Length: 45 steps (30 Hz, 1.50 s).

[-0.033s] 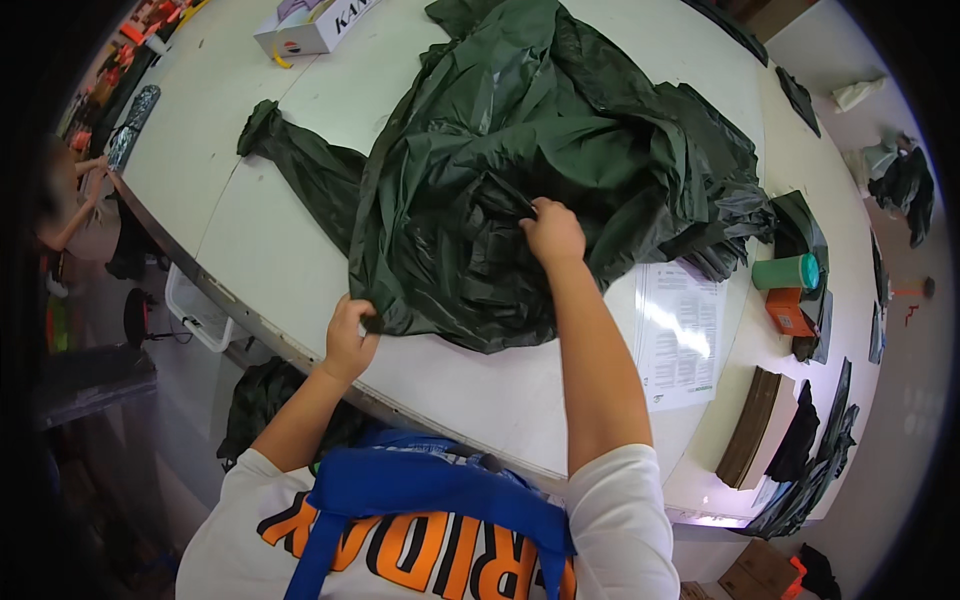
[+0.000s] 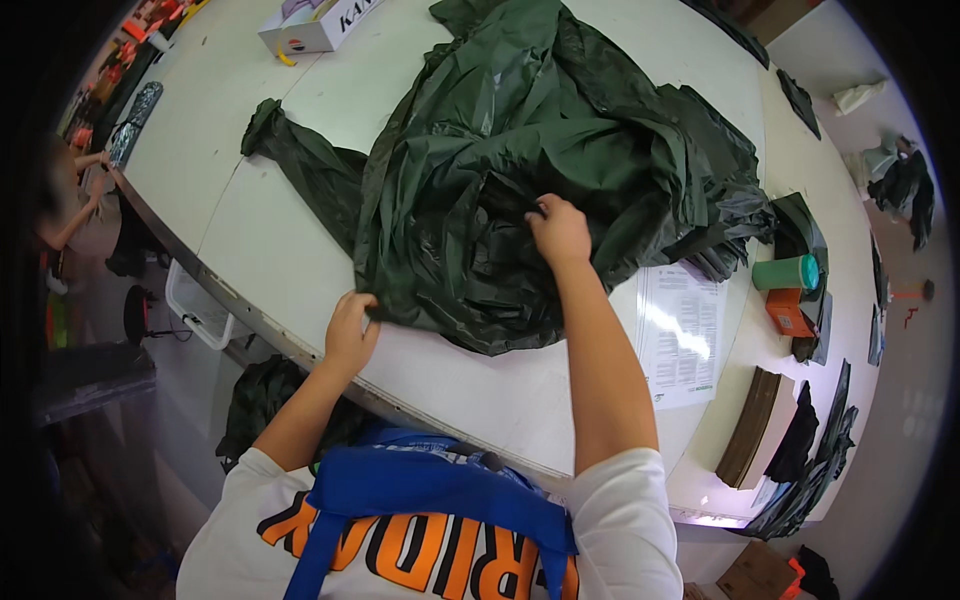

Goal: The person folds a dark green garment and places it on a stack. They then pick up another green jacket, use a small blade to trim loose threads from the hem and sleeves, and smooth the fabric on the table.

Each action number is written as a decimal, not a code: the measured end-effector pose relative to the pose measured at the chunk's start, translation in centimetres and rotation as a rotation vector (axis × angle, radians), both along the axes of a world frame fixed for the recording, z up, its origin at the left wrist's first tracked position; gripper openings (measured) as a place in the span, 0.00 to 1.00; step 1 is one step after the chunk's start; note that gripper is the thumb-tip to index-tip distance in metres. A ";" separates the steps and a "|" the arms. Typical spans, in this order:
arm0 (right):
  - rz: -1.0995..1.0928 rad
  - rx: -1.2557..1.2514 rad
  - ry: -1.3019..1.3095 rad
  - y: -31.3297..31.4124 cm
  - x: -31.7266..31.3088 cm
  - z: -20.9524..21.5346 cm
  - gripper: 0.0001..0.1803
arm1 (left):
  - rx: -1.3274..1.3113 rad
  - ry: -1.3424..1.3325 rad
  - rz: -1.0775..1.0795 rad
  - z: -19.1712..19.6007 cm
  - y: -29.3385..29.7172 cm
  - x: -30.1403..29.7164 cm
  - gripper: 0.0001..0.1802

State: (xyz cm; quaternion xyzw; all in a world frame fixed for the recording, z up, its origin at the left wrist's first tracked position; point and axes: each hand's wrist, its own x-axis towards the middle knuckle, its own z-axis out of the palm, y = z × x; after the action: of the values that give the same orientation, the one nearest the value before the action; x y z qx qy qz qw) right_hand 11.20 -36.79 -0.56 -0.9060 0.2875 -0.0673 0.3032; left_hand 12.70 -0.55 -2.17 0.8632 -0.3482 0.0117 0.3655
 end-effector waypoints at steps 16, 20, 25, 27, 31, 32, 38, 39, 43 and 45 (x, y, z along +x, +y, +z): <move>-0.045 0.006 0.526 5.1 -36.2 14.8 0.12 | -0.883 2.329 -0.381 3.8 -6.0 -14.0 0.26; -0.141 0.348 -0.117 6.7 -26.0 11.8 0.17 | -1.014 2.549 -0.539 0.3 -3.8 -18.1 0.27; 0.374 0.041 0.199 11.9 -14.8 1.2 0.25 | -1.029 2.399 -0.448 1.8 -4.8 -17.9 0.27; 0.385 -0.103 0.319 13.4 -13.1 -2.5 0.28 | -1.041 2.297 -0.401 1.9 -4.9 -17.4 0.27; 0.357 -0.322 0.184 13.9 -7.7 -6.8 0.28 | -1.005 1.949 -0.327 1.8 -5.2 -14.7 0.28; 0.332 -0.278 0.192 12.9 -5.5 -7.1 0.27 | -0.954 1.833 -0.338 1.7 -5.6 -13.6 0.28; 0.242 0.755 -0.195 6.5 0.2 0.2 0.19 | -0.527 1.108 -0.393 1.6 -5.7 -9.8 0.29; 0.199 0.764 -0.340 7.3 -1.6 3.4 0.18 | -0.461 1.000 -0.389 1.9 -5.3 -9.7 0.29; 0.093 0.884 -0.480 10.1 -14.8 8.9 0.10 | -0.273 0.633 -0.397 3.8 -5.2 -10.7 0.30; 0.118 0.810 -0.537 13.4 -19.3 10.1 0.08 | -0.223 0.533 -0.424 4.8 -5.7 -11.3 0.30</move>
State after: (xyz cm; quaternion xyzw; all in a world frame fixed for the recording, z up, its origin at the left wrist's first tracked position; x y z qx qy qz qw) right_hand -8.06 -23.35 9.53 -0.6807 0.1505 -0.1643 0.6979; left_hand 1.43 -6.22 2.62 0.6991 -0.4085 -0.2522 0.5298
